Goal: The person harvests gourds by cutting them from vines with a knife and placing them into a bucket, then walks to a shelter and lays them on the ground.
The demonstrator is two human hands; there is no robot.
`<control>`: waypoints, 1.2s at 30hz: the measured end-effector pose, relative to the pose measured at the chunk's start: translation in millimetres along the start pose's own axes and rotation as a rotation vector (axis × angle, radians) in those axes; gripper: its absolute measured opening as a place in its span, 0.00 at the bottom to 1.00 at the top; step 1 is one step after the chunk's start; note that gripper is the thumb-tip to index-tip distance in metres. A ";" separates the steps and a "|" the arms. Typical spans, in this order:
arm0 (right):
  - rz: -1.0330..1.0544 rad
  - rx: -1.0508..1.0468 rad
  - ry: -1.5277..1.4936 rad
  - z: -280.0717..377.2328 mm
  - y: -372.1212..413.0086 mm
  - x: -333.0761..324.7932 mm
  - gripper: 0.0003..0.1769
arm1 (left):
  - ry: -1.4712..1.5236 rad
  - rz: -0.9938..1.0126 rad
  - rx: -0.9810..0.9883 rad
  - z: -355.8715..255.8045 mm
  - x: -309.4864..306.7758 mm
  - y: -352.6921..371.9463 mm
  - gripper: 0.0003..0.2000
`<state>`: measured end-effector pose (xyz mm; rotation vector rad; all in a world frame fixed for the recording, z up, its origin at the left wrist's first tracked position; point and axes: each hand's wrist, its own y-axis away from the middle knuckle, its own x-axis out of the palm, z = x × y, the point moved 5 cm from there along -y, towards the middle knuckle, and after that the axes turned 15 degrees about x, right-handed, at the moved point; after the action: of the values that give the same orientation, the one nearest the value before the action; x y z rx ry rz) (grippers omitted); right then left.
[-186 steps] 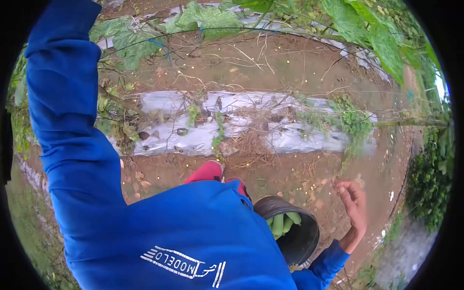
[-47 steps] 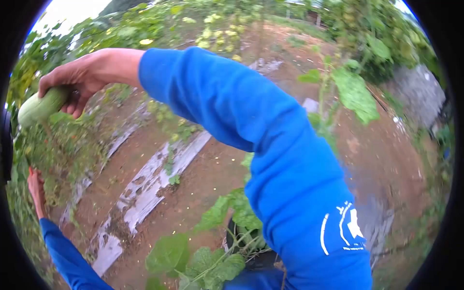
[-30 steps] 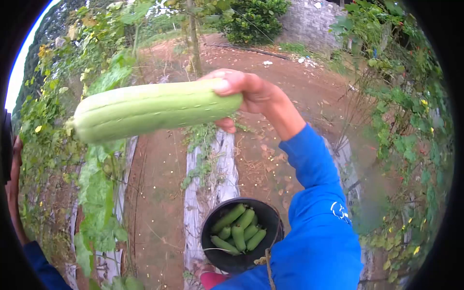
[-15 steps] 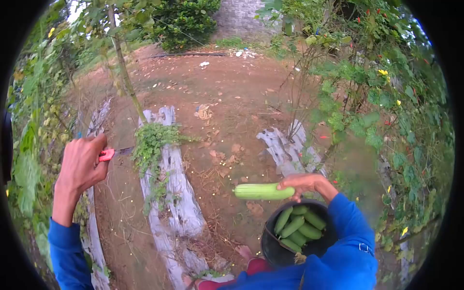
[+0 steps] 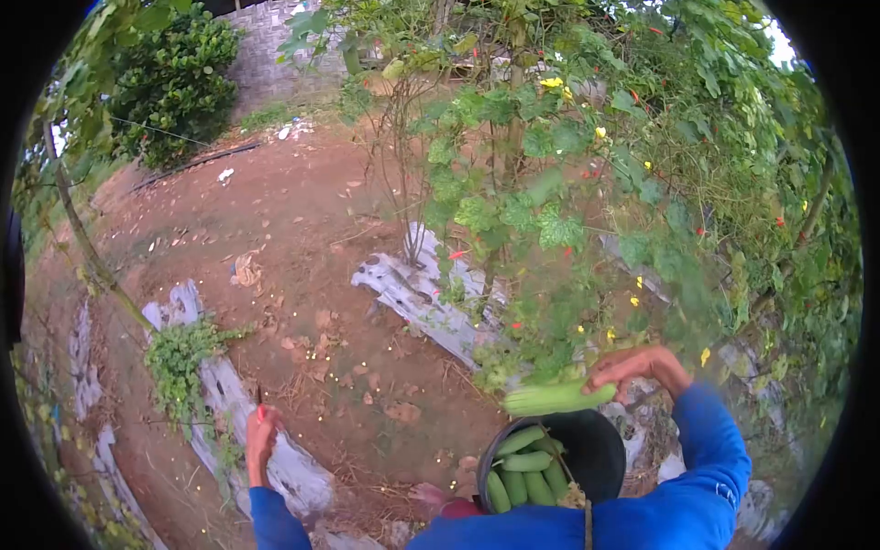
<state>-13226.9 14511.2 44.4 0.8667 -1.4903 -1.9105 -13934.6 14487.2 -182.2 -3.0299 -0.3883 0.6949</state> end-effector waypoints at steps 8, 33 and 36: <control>0.160 0.005 -0.499 -154.9 0.4 44.7 0.38 | 0.512 0.147 -0.628 41.4 196.9 63.8 0.08; -0.044 -0.001 0.181 141.4 -150.0 44.1 0.29 | 0.769 -0.589 -0.663 202.6 -27.4 170.9 0.18; -0.051 -0.083 0.185 212.6 -131.9 36.7 0.27 | 0.800 -0.563 -0.727 194.2 -36.1 159.1 0.26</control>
<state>-13419.6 14642.9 -52.8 1.0223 -1.2828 -1.8581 -14011.6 14315.3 -352.0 -3.1096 -1.5871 -0.8279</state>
